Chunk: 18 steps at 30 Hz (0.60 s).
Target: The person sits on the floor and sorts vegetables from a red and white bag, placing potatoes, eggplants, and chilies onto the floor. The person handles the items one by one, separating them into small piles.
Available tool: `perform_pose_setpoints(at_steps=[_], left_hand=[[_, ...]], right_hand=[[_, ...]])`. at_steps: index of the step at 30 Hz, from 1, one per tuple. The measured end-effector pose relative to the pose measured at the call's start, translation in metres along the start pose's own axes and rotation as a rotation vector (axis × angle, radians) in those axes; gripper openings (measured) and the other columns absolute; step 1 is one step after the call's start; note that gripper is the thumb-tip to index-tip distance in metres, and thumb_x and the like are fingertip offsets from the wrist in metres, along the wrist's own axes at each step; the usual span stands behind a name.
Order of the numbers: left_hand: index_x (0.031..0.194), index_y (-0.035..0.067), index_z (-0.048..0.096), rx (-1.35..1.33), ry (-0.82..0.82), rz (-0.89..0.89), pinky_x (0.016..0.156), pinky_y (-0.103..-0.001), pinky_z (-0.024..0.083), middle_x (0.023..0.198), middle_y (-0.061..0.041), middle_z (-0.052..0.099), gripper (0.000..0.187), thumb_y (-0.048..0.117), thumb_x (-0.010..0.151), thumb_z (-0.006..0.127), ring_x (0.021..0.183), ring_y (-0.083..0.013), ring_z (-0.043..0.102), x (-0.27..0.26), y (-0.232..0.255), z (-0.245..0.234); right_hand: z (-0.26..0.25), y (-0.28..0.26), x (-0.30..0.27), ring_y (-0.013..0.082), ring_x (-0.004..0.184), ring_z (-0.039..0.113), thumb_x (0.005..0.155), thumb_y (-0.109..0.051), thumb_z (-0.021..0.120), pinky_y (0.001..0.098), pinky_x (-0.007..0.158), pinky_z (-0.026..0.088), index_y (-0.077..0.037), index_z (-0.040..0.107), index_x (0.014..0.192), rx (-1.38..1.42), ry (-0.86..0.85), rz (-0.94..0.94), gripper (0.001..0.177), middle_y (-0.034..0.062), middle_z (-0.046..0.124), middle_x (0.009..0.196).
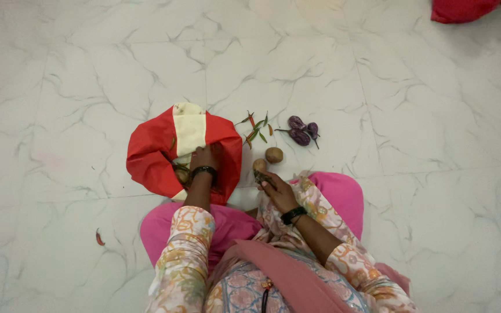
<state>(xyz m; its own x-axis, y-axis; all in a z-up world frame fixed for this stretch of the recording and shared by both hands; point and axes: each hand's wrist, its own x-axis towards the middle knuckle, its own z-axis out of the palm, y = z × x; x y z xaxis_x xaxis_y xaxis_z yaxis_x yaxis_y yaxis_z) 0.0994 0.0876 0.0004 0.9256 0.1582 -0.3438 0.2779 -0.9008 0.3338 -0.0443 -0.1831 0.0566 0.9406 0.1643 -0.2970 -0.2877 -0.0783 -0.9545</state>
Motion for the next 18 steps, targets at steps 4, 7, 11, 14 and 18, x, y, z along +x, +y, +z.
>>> perform_pose_setpoints(at_steps=[4,7,11,14,18], left_hand=[[0.153,0.018,0.036,0.206,-0.003,-0.160,0.106,-0.058,0.047,0.156,-0.014,0.041,0.079,0.043,0.089,0.075,0.141,-0.0381,0.045,-0.024,0.003,-0.040],[0.156,0.022,0.031,0.393,-0.359,-0.226,0.107,-0.060,0.044,0.160,-0.012,0.034,0.093,0.045,0.082,0.082,0.145,-0.0392,0.038,-0.045,0.018,-0.062],[0.159,0.028,0.024,0.488,-0.431,-0.246,0.109,-0.063,0.041,0.165,-0.009,0.025,0.111,0.046,0.072,0.091,0.151,-0.0407,0.028,-0.062,0.025,-0.069],[0.162,0.032,0.019,0.476,-0.444,-0.256,0.111,-0.065,0.038,0.169,-0.007,0.018,0.126,0.048,0.065,0.097,0.155,-0.0418,0.021,-0.059,0.025,-0.065],[0.162,0.033,0.020,0.533,-0.487,-0.232,0.110,-0.063,0.042,0.168,-0.008,0.022,0.114,0.048,0.072,0.089,0.155,-0.0402,0.023,-0.052,0.021,-0.048]], right_hand=[[0.002,-0.006,-0.004,0.0187,0.111,0.071,0.102,-0.037,0.058,0.0319,0.092,0.055,-0.011,0.050,0.148,-0.057,-0.005,0.007,0.053,0.0119,0.069,0.129],[0.001,-0.009,-0.002,0.0186,0.110,0.071,0.101,-0.037,0.058,0.0314,0.091,0.055,-0.010,0.051,0.147,-0.049,-0.008,-0.010,0.054,0.0116,0.069,0.129],[0.003,-0.008,-0.004,0.0185,0.107,0.072,0.101,-0.037,0.059,0.0315,0.086,0.055,-0.009,0.052,0.146,-0.052,0.008,0.002,0.054,0.0119,0.071,0.125],[0.001,-0.011,-0.005,0.0177,0.107,0.071,0.101,-0.037,0.060,0.0305,0.088,0.054,-0.009,0.052,0.146,-0.057,0.011,0.014,0.053,0.0116,0.072,0.124],[0.002,-0.011,-0.005,0.0166,0.109,0.071,0.101,-0.037,0.059,0.0301,0.089,0.054,-0.011,0.051,0.146,-0.091,0.003,0.048,0.053,0.0093,0.071,0.125]])
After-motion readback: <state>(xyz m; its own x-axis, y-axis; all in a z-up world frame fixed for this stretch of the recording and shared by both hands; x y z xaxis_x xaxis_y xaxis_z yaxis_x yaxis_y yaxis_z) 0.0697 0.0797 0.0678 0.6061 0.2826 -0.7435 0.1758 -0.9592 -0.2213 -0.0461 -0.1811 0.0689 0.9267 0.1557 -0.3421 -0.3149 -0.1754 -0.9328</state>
